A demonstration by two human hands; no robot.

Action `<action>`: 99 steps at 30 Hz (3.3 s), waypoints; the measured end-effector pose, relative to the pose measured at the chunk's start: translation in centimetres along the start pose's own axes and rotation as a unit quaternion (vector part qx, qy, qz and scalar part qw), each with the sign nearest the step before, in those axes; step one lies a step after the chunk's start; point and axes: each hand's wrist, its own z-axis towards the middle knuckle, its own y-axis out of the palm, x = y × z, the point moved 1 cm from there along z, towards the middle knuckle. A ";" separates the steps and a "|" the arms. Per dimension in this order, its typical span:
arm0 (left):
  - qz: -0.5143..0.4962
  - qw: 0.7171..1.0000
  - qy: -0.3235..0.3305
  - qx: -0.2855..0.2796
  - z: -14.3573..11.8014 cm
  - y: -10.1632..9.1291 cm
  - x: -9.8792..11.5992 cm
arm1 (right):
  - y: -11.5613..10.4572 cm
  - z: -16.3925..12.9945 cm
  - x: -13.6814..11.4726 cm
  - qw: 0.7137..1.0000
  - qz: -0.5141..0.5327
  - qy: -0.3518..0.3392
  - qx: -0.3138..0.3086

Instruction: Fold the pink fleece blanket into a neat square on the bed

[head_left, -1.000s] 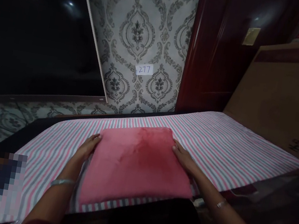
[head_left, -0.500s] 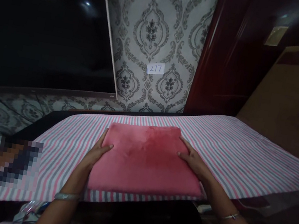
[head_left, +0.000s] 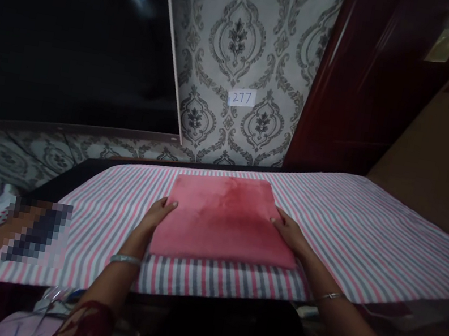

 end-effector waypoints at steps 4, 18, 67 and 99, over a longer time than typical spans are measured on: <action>0.069 0.996 -0.002 0.059 -0.4 -0.3 -0.5 | -0.5 -0.9 0.7 0.998 -0.036 0.053 0.005; 0.551 0.764 0.329 -0.065 -6.6 11.4 -1.4 | 6.6 -5.5 -10.3 0.930 -0.325 -0.161 -0.064; 0.418 0.878 0.209 0.105 -0.1 2.3 0.2 | 4.0 2.2 -6.6 0.963 -0.234 -0.131 0.042; 0.510 0.856 0.084 0.010 9.6 1.9 2.2 | 8.2 10.1 -8.1 0.943 -0.330 -0.045 -0.001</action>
